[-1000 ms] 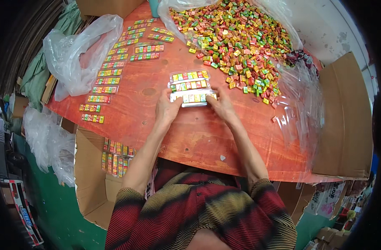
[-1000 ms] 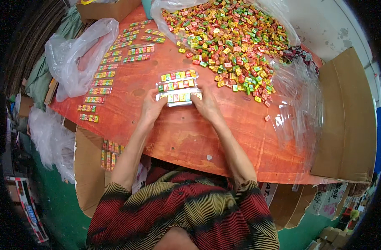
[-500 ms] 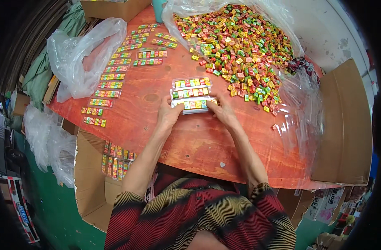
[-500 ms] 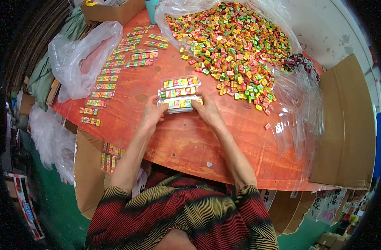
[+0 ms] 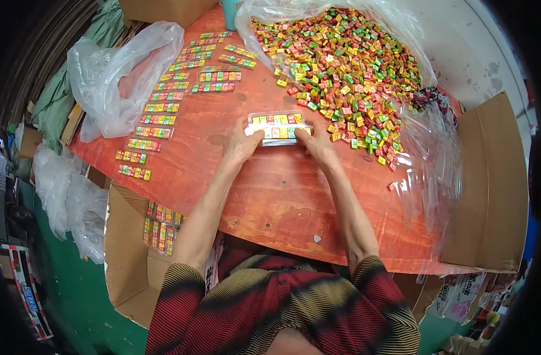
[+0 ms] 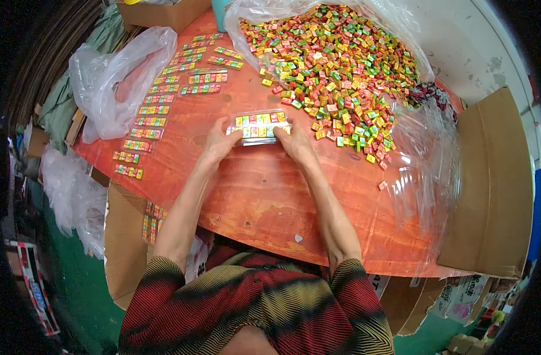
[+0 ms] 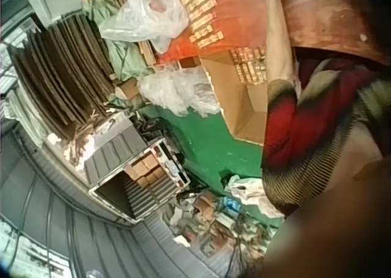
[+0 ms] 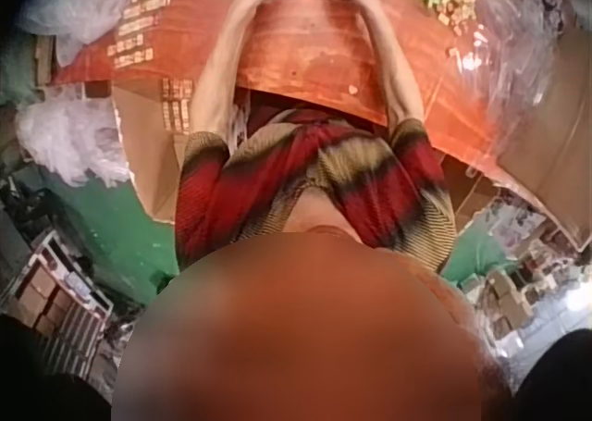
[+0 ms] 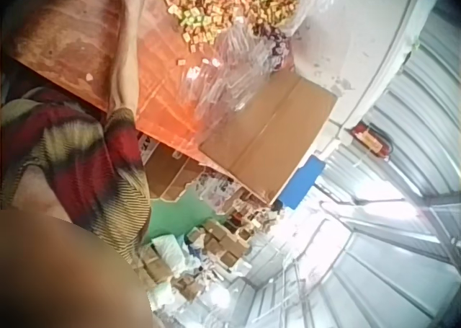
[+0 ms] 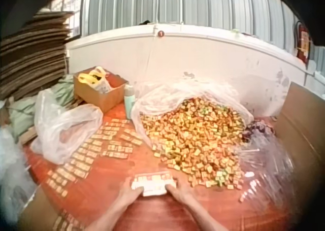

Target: The recorder is packing small rectangular items into clear plastic containers and then placing those containers into a larger cardboard shipping box.

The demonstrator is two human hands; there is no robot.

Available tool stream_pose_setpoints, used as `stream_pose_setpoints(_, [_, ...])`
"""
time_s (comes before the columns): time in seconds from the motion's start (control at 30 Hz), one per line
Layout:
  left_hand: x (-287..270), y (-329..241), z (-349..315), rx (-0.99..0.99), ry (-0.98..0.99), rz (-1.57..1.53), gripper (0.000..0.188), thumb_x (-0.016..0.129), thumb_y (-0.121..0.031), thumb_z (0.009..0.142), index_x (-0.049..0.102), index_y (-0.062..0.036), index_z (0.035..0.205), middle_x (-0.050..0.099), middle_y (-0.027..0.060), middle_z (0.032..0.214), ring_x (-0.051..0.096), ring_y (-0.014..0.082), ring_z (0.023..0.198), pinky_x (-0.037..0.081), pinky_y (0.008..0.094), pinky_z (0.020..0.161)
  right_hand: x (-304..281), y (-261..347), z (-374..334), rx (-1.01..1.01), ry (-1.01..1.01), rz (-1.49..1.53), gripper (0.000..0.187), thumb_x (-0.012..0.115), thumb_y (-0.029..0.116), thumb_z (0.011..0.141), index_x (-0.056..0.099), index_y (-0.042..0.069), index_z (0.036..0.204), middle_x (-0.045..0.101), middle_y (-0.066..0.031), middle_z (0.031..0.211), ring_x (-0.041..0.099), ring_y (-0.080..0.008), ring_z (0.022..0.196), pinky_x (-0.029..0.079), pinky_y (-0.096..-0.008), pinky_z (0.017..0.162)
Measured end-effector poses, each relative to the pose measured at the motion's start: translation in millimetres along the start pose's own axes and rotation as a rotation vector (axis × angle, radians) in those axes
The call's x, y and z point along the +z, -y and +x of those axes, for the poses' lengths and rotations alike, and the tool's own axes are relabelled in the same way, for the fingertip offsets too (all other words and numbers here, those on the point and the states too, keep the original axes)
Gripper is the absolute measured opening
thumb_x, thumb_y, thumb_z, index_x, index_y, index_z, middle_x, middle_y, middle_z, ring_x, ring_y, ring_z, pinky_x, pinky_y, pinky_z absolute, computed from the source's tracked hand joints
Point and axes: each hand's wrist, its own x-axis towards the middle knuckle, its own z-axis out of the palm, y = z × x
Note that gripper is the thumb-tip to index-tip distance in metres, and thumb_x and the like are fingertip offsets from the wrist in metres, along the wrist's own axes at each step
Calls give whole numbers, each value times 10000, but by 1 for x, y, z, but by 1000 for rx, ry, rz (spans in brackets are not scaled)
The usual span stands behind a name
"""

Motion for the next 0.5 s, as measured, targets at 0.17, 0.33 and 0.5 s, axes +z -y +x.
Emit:
stream_pose_setpoints(0.17, [-8, -14, -8, -205, 45, -214, 753, 682, -235, 677, 296, -5, 1281, 505, 177, 1116, 542, 212, 904, 444, 367, 714, -6, 8, -8, 165, 159, 122, 479, 595, 278, 773, 447, 12, 1144, 554, -71, 827, 533, -120, 676, 458, -260, 529])
stream_pose_setpoints(0.33, [-15, -2, -21, -231, -76, -221, 768, 664, -210, 632, 307, 48, 1260, 449, 244, 1184, 468, 289, 1081, 377, 345, 898, 0, 10, -35, 106, 390, -73, 540, 587, 324, 784, 445, 1, 1192, 569, -79, 878, 550, -145, 726, 467, -258, 609])
stream_pose_setpoints(0.5, [7, -12, -23, -197, -365, -127, 806, 668, -238, 659, 244, 42, 1284, 338, 284, 1260, 382, 372, 1156, 324, 387, 956, 4, 24, -23, 64, 707, -385, 522, 572, 386, 791, 511, -17, 1116, 581, -96, 924, 537, -148, 817, 433, -284, 726])
